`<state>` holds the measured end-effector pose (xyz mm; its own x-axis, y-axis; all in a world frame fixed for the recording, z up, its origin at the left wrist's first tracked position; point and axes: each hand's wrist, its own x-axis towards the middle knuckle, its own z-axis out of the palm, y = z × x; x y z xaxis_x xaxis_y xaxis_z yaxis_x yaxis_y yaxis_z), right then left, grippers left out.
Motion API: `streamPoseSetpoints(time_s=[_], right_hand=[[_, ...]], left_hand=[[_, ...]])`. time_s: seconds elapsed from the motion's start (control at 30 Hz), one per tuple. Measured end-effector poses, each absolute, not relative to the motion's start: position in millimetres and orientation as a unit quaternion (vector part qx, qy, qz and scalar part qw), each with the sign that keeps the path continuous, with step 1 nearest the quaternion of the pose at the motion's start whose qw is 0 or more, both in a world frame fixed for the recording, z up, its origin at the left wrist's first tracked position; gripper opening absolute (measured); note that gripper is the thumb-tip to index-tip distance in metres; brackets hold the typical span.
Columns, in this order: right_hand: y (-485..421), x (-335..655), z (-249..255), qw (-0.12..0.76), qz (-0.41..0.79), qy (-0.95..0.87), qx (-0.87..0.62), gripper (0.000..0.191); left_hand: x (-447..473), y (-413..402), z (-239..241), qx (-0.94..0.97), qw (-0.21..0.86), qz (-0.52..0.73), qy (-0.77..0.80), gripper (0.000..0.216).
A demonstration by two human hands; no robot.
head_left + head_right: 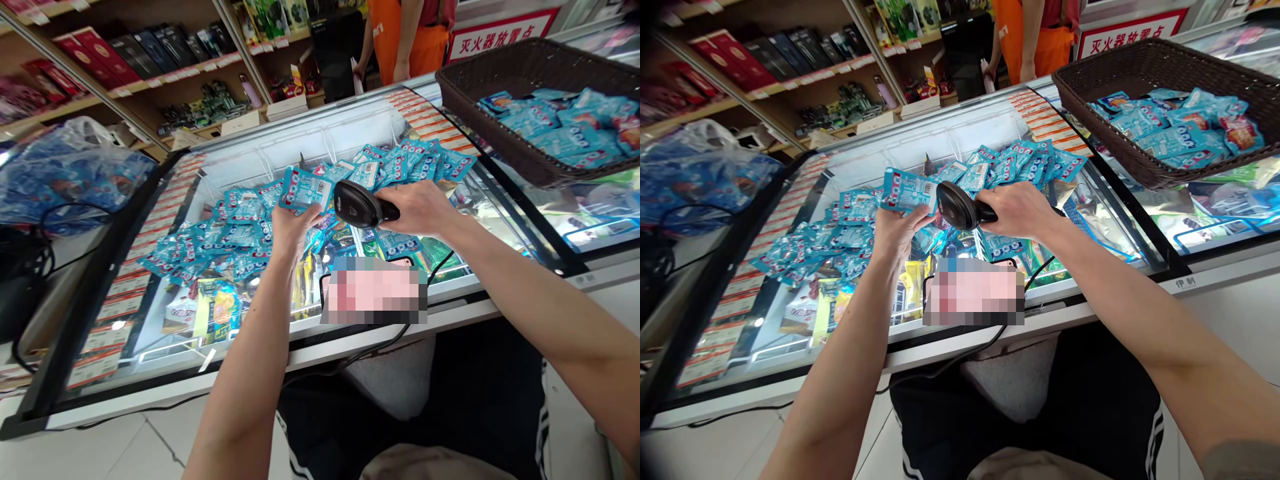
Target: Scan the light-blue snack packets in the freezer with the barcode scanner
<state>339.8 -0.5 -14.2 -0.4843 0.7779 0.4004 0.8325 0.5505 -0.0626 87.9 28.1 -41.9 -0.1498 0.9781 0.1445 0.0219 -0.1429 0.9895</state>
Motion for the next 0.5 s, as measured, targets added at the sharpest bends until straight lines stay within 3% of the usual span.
streamPoseSetpoints(time_s=[0.33,0.5], right_hand=[[-1.1,338.9,-14.0,0.199,-0.077,-0.86,-0.463,0.037],[-1.0,339.4,-14.1,0.196,-0.076,-0.86,-0.464,0.038]], left_hand=[[92.6,27.0,-42.5,0.495,0.424,0.56,0.511,0.036],[92.0,29.7,-46.4,0.487,0.409,0.57,0.521,0.049]])
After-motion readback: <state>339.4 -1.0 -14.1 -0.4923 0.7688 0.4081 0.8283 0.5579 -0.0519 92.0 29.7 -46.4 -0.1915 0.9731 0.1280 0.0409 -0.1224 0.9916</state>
